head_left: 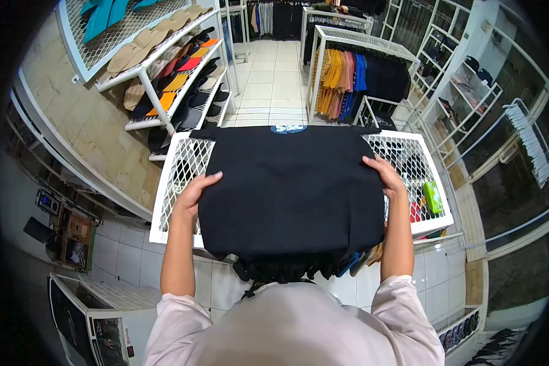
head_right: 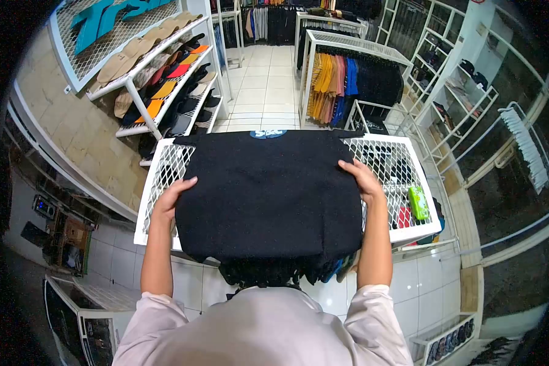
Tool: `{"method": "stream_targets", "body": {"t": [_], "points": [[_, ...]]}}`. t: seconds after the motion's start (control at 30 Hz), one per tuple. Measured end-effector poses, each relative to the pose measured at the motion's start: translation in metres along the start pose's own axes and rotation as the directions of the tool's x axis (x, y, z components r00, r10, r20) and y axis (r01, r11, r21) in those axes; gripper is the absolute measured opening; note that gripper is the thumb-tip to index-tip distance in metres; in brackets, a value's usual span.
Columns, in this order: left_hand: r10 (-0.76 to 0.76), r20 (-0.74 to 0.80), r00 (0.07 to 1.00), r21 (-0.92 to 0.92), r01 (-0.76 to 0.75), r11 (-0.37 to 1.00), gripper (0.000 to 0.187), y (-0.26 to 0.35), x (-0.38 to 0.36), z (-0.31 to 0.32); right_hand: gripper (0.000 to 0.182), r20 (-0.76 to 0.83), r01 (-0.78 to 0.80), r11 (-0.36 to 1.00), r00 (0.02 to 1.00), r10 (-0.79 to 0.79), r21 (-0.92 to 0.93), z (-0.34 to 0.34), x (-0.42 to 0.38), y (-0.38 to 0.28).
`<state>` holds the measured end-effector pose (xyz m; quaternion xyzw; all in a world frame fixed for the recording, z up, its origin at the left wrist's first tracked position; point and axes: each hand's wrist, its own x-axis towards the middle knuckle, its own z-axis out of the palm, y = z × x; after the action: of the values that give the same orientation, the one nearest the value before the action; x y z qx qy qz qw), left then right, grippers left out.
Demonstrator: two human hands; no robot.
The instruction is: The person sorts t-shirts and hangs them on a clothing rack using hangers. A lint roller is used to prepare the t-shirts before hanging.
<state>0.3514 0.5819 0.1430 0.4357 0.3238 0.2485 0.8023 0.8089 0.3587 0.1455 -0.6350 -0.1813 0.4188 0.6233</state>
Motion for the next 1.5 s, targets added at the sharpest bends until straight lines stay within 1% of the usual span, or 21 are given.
{"method": "stream_targets", "body": {"t": [0.13,0.17,0.33,0.43,0.47,0.5,0.57,0.63,0.67,0.7,0.73,0.77,0.9,0.93,1.03,1.1,1.17,1.3,1.37,1.43,1.5], "points": [[0.004,-0.128,0.992,0.146,0.015,0.989,0.034,-0.014,-0.07,0.027,0.055,0.18,-0.012,0.996,0.983,0.027,-0.086,-0.016,-0.052,0.013],[0.028,-0.038,0.999,0.184,-0.021,0.983,0.035,-0.029,-0.075,0.012,0.046,0.188,-0.004,0.994,0.982,0.024,-0.106,-0.026,-0.058,0.026],[0.142,-0.204,0.969,0.344,-0.065,0.937,0.038,-0.065,-0.123,0.022,0.023,0.077,0.095,0.928,0.994,-0.072,-0.359,-0.034,-0.124,0.051],[0.234,-0.203,0.951,0.515,-0.1,0.851,0.037,-0.073,-0.139,0.044,0.027,-0.022,0.155,0.966,0.986,-0.163,-0.205,-0.033,-0.15,0.069],[0.213,-0.251,0.944,0.613,-0.015,0.79,0.036,-0.077,-0.143,0.044,0.027,-0.027,0.154,0.967,0.986,-0.163,-0.203,-0.034,-0.155,0.075],[0.202,-0.301,0.932,0.696,0.07,0.714,0.036,-0.079,-0.144,0.045,0.029,-0.089,0.129,0.955,0.984,-0.158,-0.268,-0.034,-0.159,0.079],[0.318,-0.292,0.902,0.667,-0.046,0.743,0.036,-0.077,-0.139,0.055,0.032,-0.146,0.112,0.938,0.975,-0.167,-0.328,-0.031,-0.155,0.081],[0.51,-0.342,0.789,0.686,-0.161,0.71,0.041,-0.071,-0.124,0.056,0.037,-0.18,0.227,0.861,0.924,-0.339,-0.456,-0.028,-0.139,0.084],[0.517,-0.298,0.802,0.671,-0.21,0.711,0.047,-0.068,-0.111,0.051,0.043,-0.176,0.285,0.83,0.896,-0.409,-0.479,-0.029,-0.122,0.088],[0.593,-0.336,0.731,0.73,-0.195,0.655,0.048,-0.076,-0.087,0.033,0.044,-0.173,0.296,0.811,0.886,-0.431,-0.504,-0.025,-0.107,0.079],[0.588,-0.371,0.718,0.824,-0.038,0.566,0.05,-0.072,-0.07,0.023,0.045,-0.187,0.199,0.792,0.912,-0.366,-0.578,-0.022,-0.095,0.063],[0.592,-0.294,0.751,0.836,-0.099,0.54,0.049,-0.048,-0.069,0.045,0.044,-0.134,0.336,0.715,0.848,-0.513,-0.612,-0.026,-0.068,0.068],[0.693,-0.412,0.592,0.754,-0.206,0.624,0.04,-0.057,-0.042,0.036,0.038,-0.272,0.353,0.762,0.784,-0.558,-0.543,-0.008,-0.073,0.047],[0.582,-0.405,0.705,0.719,-0.149,0.679,0.048,-0.05,-0.06,0.041,0.04,-0.233,0.343,0.785,0.826,-0.514,-0.516,-0.015,-0.079,0.055],[0.626,-0.363,0.69,0.85,-0.029,0.525,0.054,-0.104,-0.075,0.002,0.052,-0.167,0.135,0.747,0.935,-0.314,-0.651,-0.021,-0.125,0.068],[0.544,-0.434,0.718,0.805,0.038,0.592,0.045,-0.077,-0.124,0.071,0.059,-0.089,0.149,0.737,0.958,-0.273,-0.659,-0.017,-0.157,0.07],[0.37,-0.452,0.811,0.71,0.076,0.7,0.04,-0.081,-0.141,0.066,0.055,-0.097,0.141,0.716,0.955,-0.281,-0.683,-0.015,-0.177,0.066],[0.321,-0.479,0.817,0.669,0.104,0.736,0.037,-0.096,-0.151,0.067,0.05,-0.092,0.079,0.654,0.97,-0.223,-0.753,-0.011,-0.181,0.063],[0.469,-0.497,0.73,0.669,-0.022,0.743,0.038,-0.098,-0.143,0.073,0.047,-0.033,0.277,0.682,0.914,-0.403,-0.677,-0.01,-0.167,0.075],[0.445,-0.467,0.764,0.58,-0.115,0.806,0.039,-0.084,-0.128,0.063,0.043,0.005,0.374,0.721,0.889,-0.457,-0.583,-0.012,-0.143,0.076],[0.562,-0.404,0.722,0.645,-0.21,0.735,0.044,-0.065,-0.109,0.053,0.04,-0.049,0.422,0.719,0.845,-0.533,-0.552,-0.002,-0.134,0.053]]}}
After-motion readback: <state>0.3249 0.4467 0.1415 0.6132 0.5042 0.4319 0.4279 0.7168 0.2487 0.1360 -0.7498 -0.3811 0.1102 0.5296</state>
